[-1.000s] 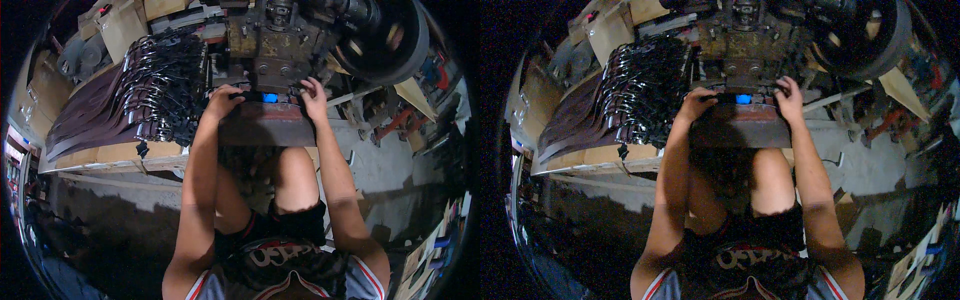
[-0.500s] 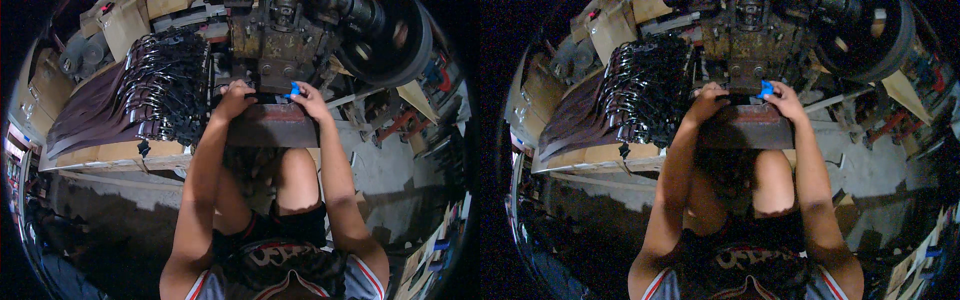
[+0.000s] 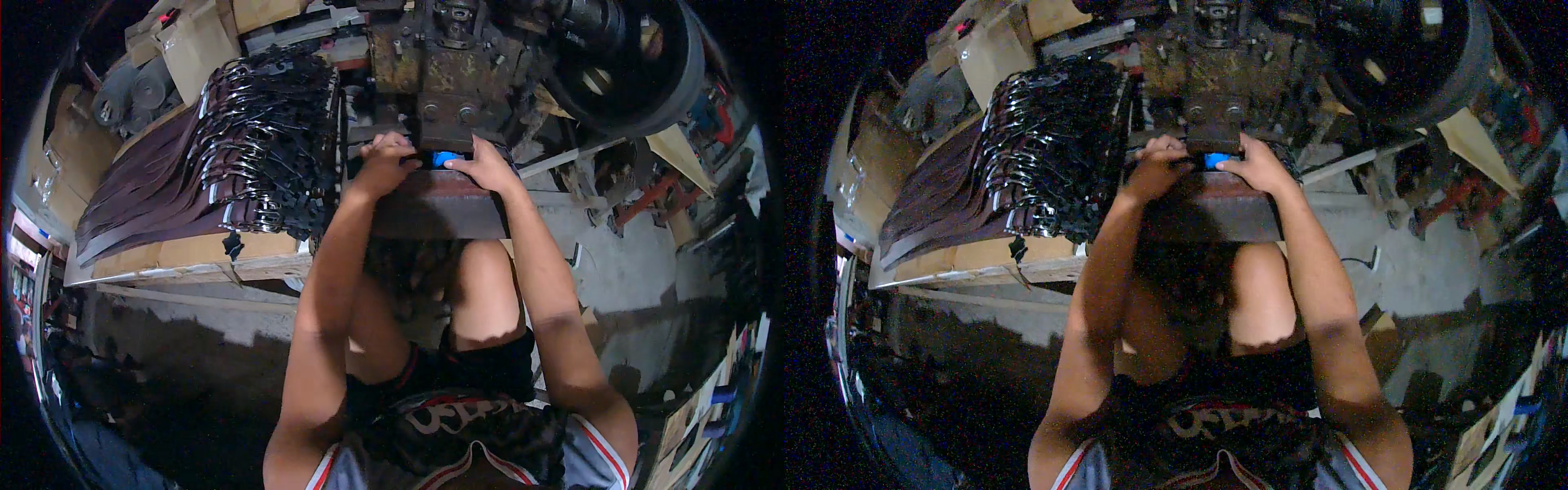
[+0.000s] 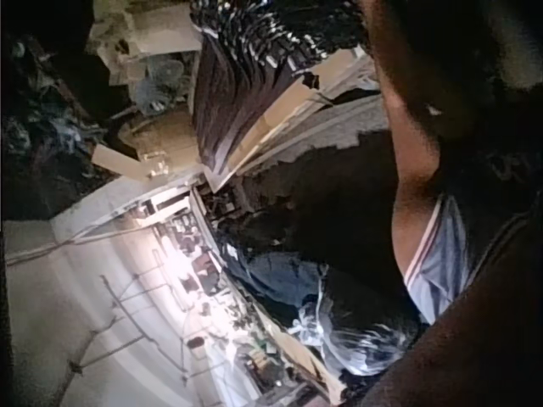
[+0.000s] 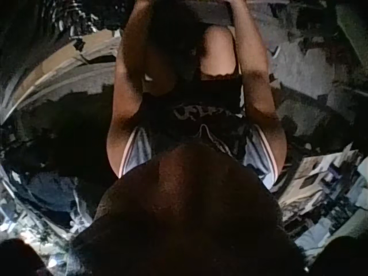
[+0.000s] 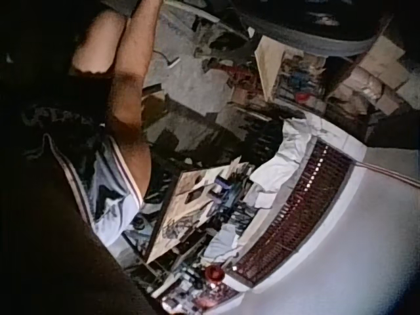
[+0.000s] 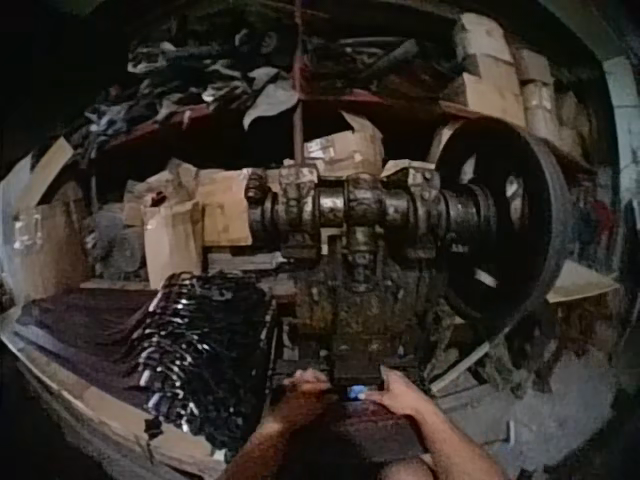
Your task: The person assembles small leather components by hand, aligning them using a measuring tape.
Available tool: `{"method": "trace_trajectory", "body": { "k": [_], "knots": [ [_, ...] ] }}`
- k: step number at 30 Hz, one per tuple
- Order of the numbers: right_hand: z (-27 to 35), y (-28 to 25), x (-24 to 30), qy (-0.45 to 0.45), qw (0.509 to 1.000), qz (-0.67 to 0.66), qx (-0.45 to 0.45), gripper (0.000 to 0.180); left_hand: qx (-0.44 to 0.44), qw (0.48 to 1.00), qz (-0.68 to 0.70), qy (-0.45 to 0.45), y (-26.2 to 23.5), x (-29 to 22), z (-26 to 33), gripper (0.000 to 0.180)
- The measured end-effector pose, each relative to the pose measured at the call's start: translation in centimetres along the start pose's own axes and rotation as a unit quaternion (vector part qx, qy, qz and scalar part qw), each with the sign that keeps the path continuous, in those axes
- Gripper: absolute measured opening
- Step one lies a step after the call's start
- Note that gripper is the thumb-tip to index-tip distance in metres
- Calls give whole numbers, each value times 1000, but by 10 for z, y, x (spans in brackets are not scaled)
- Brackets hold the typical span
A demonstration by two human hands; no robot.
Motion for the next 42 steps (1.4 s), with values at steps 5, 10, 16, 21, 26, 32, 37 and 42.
{"method": "trace_trajectory", "body": {
  "k": [5, 10, 16, 21, 26, 32, 37, 42],
  "knots": [
    [1, 1, -1, -42, 998, 38, -12, 58, 7, 1000, 9, -7, -4, 7, 2, 26],
    [3, 3, -1, -18, 999, 33, -28, 59, 22, 1000, -8, -20, -6, 5, 1, 28],
    [4, 2, -2, -13, 1000, 18, -11, 61, 105, 993, -27, -38, -11, -19, -12, 36],
    [5, -1, -7, -7, 998, 59, -32, 73, 140, 989, 15, -31, -7, -16, -15, 44],
    [10, 0, -10, -1, 1000, 1, -31, 77, 156, 986, -22, -59, 1, -4, -15, 47],
    [5, -3, -28, 33, 990, -127, -50, 70, 112, 993, 11, 25, 6, 5, -14, 51],
    [3, 3, -33, 20, 992, -120, -35, 70, 139, 989, 15, -46, -2, -10, -18, 49],
    [2, 8, -21, -7, 998, -55, -24, 76, 121, 990, 40, -66, -4, -11, -18, 45]
  ]
}}
Point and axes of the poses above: each hand's wrist, its own z-axis away from the middle knuckle, its own y-axis out of the palm, x = y × z, the point moved 1 cm from there along -z, towards the middle knuckle, and after that the axes turned 7 degrees about y, right-handed, at the moved point
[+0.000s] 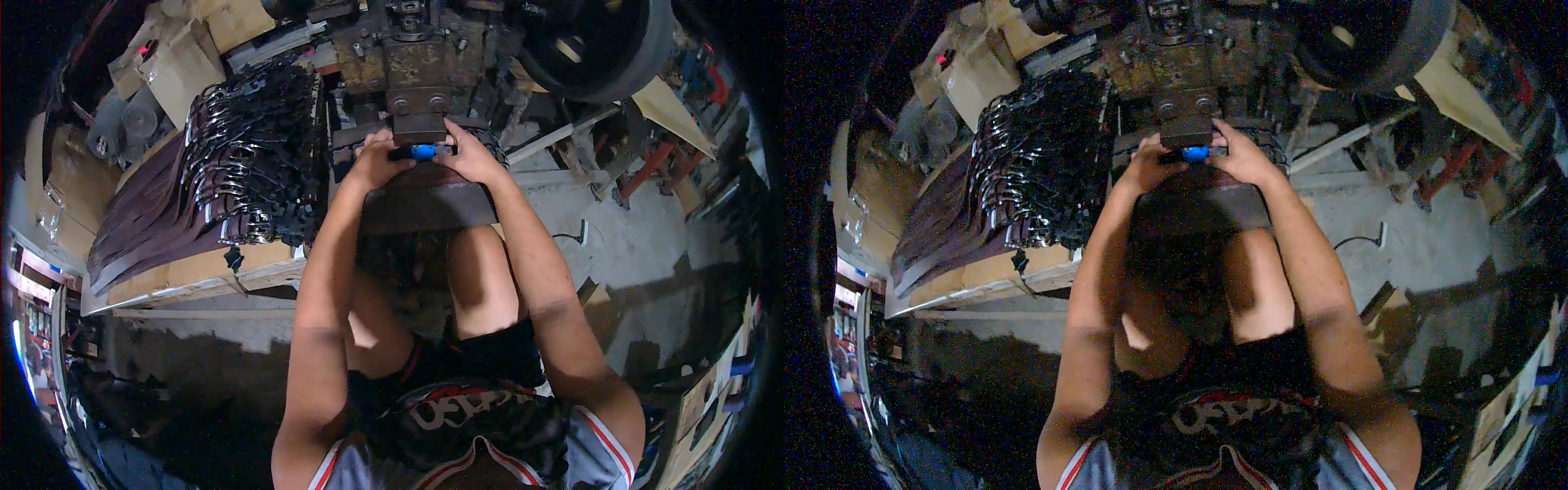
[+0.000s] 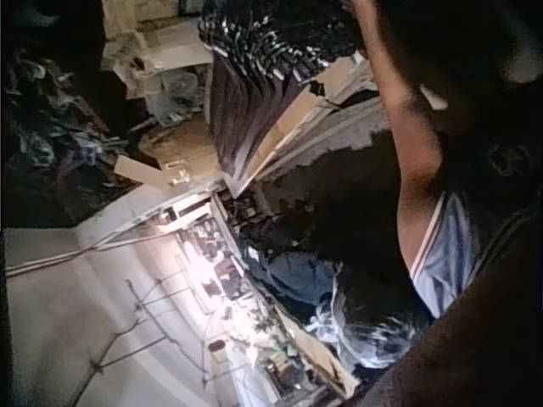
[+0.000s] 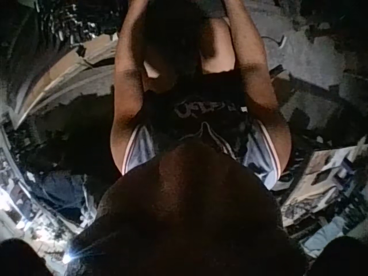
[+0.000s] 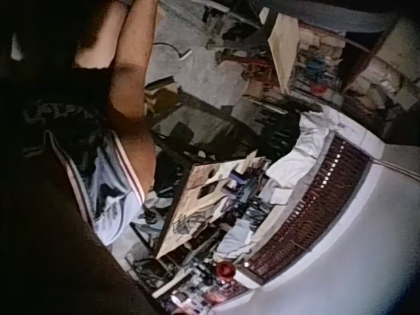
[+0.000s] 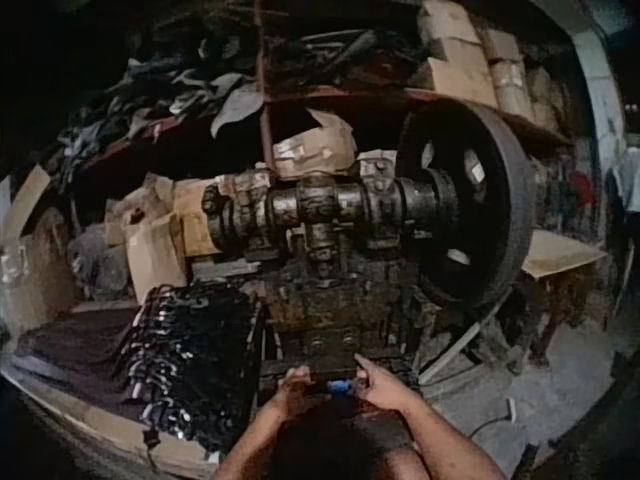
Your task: The person assembles small leather components by hand, aligning them using a measuring tape.
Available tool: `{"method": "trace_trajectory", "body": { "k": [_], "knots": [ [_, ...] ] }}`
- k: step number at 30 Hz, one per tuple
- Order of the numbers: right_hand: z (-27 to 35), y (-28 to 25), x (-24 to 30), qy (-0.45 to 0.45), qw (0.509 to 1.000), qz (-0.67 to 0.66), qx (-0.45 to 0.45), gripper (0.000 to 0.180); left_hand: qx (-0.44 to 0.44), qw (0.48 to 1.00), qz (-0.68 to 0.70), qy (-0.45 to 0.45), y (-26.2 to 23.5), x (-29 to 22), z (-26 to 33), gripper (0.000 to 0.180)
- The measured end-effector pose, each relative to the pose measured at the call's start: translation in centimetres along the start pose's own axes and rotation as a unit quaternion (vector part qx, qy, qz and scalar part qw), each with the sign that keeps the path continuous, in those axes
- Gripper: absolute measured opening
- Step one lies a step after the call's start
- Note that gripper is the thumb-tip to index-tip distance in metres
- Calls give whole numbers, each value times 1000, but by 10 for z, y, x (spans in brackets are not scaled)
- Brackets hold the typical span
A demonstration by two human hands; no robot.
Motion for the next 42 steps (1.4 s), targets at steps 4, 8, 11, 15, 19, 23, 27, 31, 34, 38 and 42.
{"method": "trace_trajectory", "body": {
  "k": [4, 8, 11, 15, 19, 23, 27, 31, 34, 38, 42],
  "knots": [
    [2, -5, -3, 24, 998, 56, -19, 75, 42, 999, 0, -16, -5, -4, 0, 39],
    [1, -4, -6, 10, 999, 40, -19, 76, 26, 1000, 15, -1, -3, -1, 1, 34],
    [4, -7, -5, 15, 999, 40, -17, 77, 26, 999, 7, -25, -1, -9, 0, 34],
    [7, -4, 13, 51, 998, 40, 8, 78, 14, 1000, -8, 12, -2, 7, 8, 33],
    [1, -12, -8, 3, 997, -55, -45, 72, -83, 996, 9, 29, 2, 15, 4, 27],
    [2, -11, -16, 21, 992, -103, -72, 73, -187, 981, -21, 38, 1, 28, 13, 21],
    [3, -9, -10, 50, 991, -94, -78, 71, -217, 976, -27, 26, -1, 35, 21, 19],
    [4, -10, -11, 9, 980, -128, -151, 64, -227, 972, -58, 28, 0, 38, 23, 20],
    [3, -15, -9, 3, 973, -68, -222, 55, -190, 981, -23, -34, -1, 45, 26, 19],
    [2, -32, -27, -9, 948, -45, -314, 48, -183, 981, -36, -49, 3, 39, 20, 19],
    [4, -30, -22, 9, 915, -66, -399, 40, -185, 976, -88, -69, -4, 34, 26, 21]
  ]
}}
Point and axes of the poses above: each hand's wrist, its own z-axis away from the middle knuckle, its own y-axis out of the palm, x = y × z, the point moved 1 cm from there along -z, towards the middle knuckle, and after that the axes turned 7 degrees about y, right-handed, at the moved point
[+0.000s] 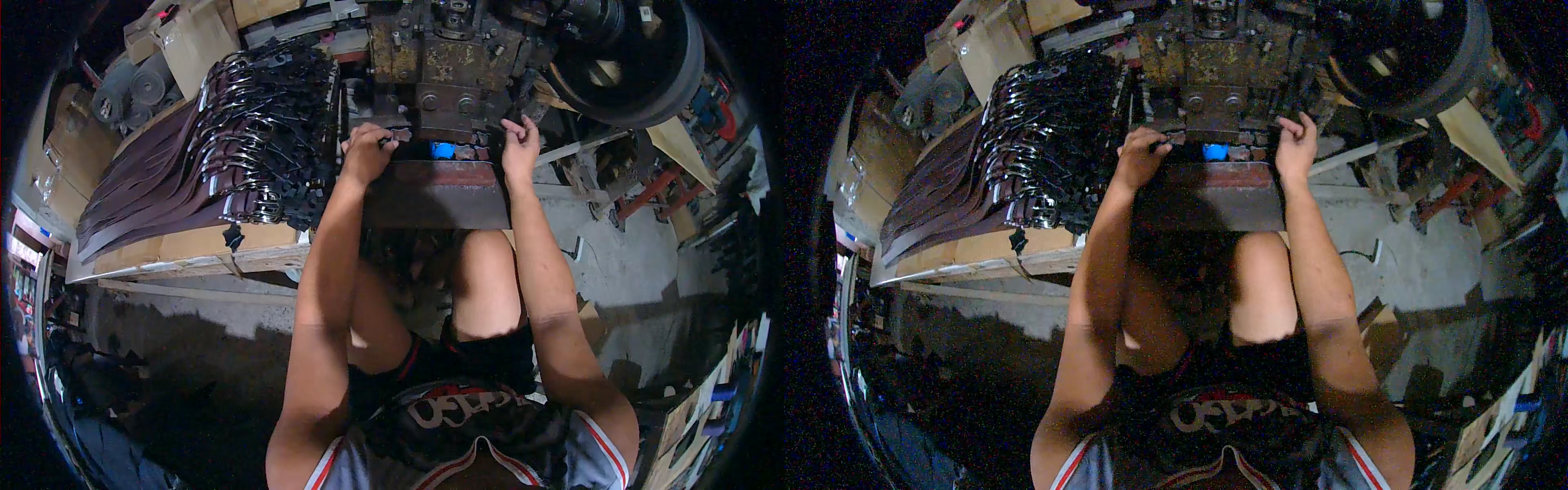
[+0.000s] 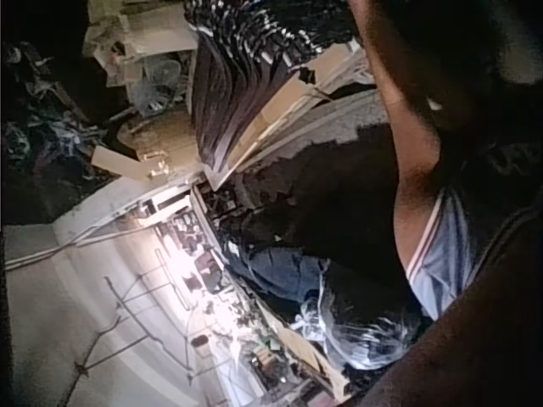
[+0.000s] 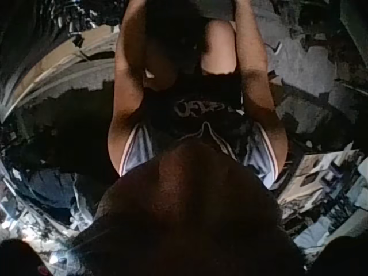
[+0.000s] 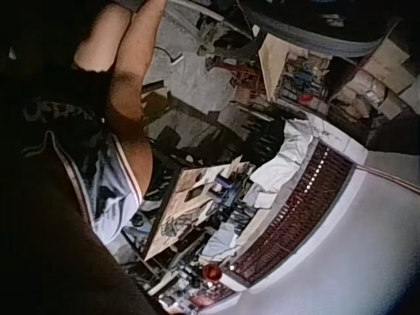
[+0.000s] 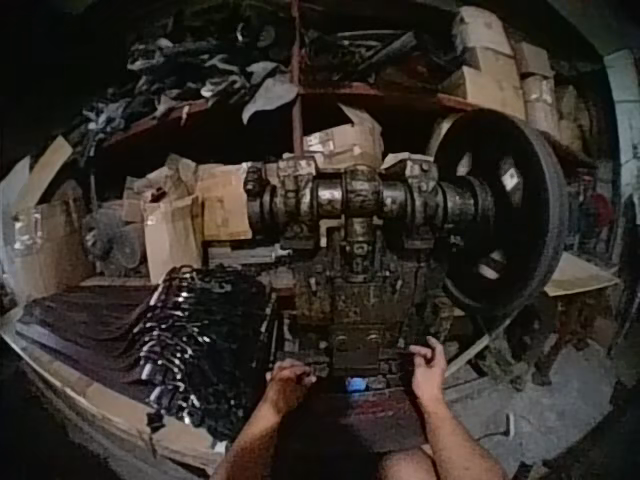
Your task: The person assembles small leather components by hand, aligning them using a measuring tape.
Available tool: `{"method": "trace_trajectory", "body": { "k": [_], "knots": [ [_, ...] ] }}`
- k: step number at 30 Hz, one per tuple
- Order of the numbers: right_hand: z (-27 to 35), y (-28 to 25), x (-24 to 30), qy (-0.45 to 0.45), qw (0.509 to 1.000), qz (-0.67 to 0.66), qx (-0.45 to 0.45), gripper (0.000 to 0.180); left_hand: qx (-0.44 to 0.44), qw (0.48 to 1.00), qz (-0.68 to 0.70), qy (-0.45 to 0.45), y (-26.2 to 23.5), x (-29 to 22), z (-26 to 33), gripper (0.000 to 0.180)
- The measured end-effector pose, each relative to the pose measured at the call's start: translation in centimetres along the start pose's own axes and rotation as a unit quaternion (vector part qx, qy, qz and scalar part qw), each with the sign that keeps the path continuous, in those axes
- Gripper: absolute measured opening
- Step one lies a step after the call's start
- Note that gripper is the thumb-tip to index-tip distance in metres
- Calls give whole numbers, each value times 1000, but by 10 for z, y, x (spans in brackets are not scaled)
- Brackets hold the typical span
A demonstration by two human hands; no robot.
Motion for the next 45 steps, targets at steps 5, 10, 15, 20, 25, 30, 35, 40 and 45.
{"method": "trace_trajectory", "body": {
  "k": [5, 10, 15, 20, 25, 30, 35, 40, 45],
  "knots": [
    [-12, -8, -15, 35, 993, -93, -64, 38, -4, 1000, 17, 5, 1, 4, -1, 22],
    [-11, -8, -12, 41, 995, -70, -59, 34, 25, 1000, -10, -16, -4, -2, -1, 27],
    [3, 1, 7, -23, 978, 2, 210, 43, 40, 998, 0, -45, -6, 0, -1, 34],
    [25, 20, 29, -74, 917, 188, 343, 55, 65, 994, 2, -88, -3, 6, 1, 34],
    [17, 18, 21, -41, 910, 144, 387, 49, 118, 988, 15, -100, 1, 6, -3, 34],
    [9, 10, 11, 64, 954, 12, 293, 46, 81, 994, 1, -77, 2, 6, -4, 31],
    [7, 0, 19, 115, 967, -16, 225, 44, 49, 997, 10, -56, 1, -5, -3, 28],
    [-5, -21, 13, 137, 972, -47, 186, 42, 35, 998, 0, -51, -2, -24, -9, 26],
    [5, -30, 23, 195, 959, -79, 189, 34, 195, 975, -103, 18, 5, -58, -12, 38]
  ]
}}
Point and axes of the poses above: each hand's wrist, its own z-axis away from the middle knuckle, its own y-axis out of the palm, x = y × z, the point moved 1 cm from there along -z, towards the middle knuckle, and after that the axes turned 7 degrees about y, right-handed, at the moved point
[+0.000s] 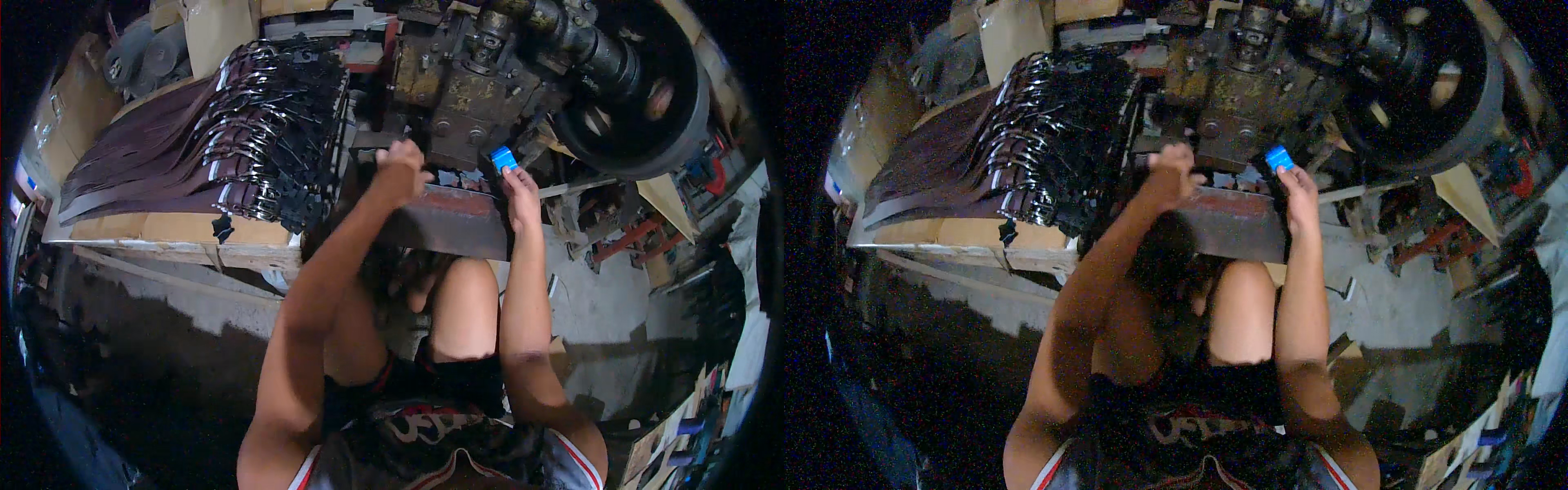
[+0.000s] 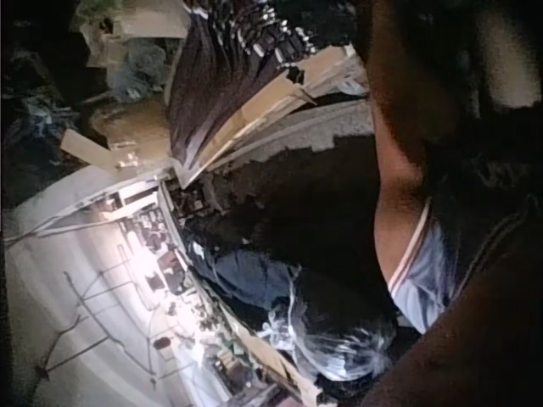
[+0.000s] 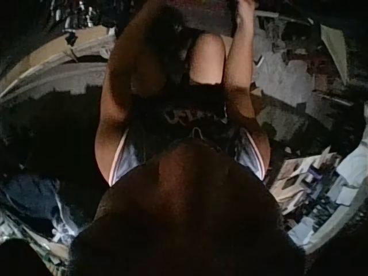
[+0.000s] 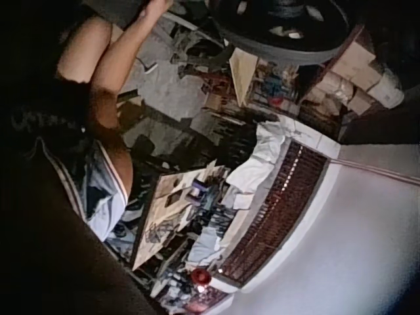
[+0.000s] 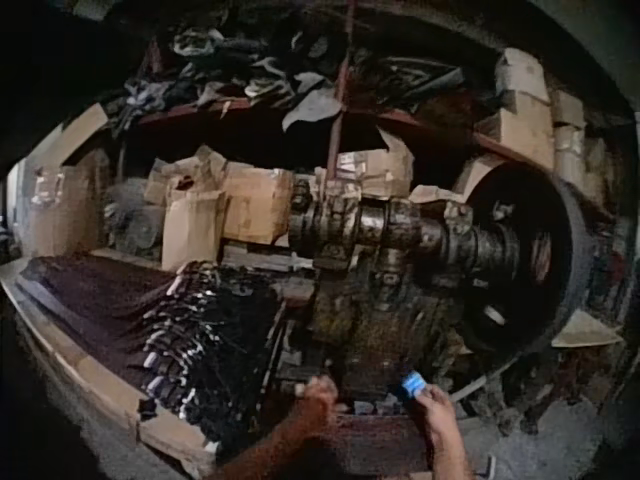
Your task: The person assembles small leather components by hand, aligning them using a measuring tape.
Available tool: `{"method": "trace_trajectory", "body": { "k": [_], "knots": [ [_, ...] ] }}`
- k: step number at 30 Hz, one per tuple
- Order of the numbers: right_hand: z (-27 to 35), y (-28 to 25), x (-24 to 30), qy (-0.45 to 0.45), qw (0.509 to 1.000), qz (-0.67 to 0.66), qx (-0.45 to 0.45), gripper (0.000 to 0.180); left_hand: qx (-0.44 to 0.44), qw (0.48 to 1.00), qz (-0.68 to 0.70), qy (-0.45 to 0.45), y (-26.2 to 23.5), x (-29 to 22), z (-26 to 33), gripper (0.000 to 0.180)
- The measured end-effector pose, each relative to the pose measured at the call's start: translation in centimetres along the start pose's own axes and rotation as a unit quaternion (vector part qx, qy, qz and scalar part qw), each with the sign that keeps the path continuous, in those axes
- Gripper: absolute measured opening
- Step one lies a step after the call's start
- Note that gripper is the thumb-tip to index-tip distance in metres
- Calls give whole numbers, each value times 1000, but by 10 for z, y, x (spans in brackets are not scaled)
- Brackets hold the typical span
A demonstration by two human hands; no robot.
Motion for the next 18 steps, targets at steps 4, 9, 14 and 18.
{"method": "trace_trajectory", "body": {
  "k": [4, 9, 14, 18],
  "knots": [
    [23, -12, -8, 57, 978, -202, -9, 34, 0, 999, 26, 47, 18, -60, -11, 47],
    [42, -2, -18, 76, 932, -355, -11, 35, -95, 991, 98, -3, 65, -70, -52, 57],
    [39, -10, -23, 85, 925, -371, -7, 33, -220, 959, 172, 55, 44, -82, -45, 41],
    [39, -2, -25, 84, 922, -377, 11, 35, -141, 979, -51, 142, 46, -76, -40, 20]
  ]
}}
Point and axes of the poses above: each hand's wrist, its own z-axis away from the middle knuckle, its own y-axis out of the palm, x = y × z, the point moved 1 cm from there along -z, towards the middle knuckle, and after that the axes turned 7 degrees about y, right-handed, at the moved point
